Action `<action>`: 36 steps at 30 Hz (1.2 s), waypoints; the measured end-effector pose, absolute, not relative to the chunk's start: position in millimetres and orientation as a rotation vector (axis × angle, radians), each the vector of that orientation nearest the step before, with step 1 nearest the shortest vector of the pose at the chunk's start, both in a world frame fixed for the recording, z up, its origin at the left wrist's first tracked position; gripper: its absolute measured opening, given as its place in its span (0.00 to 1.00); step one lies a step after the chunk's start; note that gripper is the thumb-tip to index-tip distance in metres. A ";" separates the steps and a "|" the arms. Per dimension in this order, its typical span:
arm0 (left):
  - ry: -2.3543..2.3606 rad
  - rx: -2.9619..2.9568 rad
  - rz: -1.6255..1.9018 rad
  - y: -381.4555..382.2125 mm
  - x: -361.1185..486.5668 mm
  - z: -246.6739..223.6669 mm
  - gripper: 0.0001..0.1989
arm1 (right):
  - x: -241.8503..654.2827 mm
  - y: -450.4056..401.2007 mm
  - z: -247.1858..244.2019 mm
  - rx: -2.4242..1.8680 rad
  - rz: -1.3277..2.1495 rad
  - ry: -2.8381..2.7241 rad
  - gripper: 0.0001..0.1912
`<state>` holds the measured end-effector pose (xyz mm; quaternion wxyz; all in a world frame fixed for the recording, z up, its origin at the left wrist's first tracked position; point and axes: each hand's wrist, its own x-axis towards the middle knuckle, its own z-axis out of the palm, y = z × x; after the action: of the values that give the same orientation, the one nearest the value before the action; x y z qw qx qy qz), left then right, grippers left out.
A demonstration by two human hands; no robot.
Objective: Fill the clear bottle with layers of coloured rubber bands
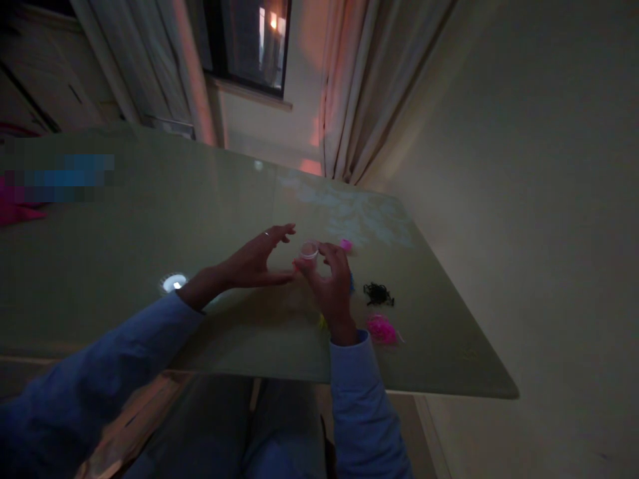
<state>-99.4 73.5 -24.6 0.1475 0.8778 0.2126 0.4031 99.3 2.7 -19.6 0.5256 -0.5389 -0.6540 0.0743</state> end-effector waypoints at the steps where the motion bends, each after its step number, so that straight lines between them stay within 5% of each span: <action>1: 0.601 2.493 1.144 74.4 -98.8 -28.1 0.49 | 99.8 2.8 -19.4 -1.283 0.221 -1.544 0.18; 8: 0.656 2.265 1.137 77.4 -90.7 -43.6 0.53 | 102.4 4.7 -20.3 -1.220 0.438 -1.445 0.18; 14: 0.618 2.328 1.177 77.3 -88.6 -36.2 0.19 | 101.4 5.2 -22.3 -1.214 0.569 -1.456 0.20; 21: 0.748 2.328 1.314 87.3 -99.4 -29.3 0.20 | 114.3 10.2 -21.0 -1.143 0.788 -1.289 0.43; 28: 0.999 2.166 1.455 101.6 -109.8 -30.2 0.19 | 115.0 16.3 -38.1 -1.481 0.303 -1.592 0.26; 36: 1.022 2.201 1.441 101.2 -108.0 -34.5 0.19 | 100.6 25.6 -51.0 -1.741 0.093 -2.017 0.27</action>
<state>-108.0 101.2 -34.5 0.1589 0.7700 0.3575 0.5040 100.6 25.6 -51.0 0.2353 -0.6347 -0.7353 0.0339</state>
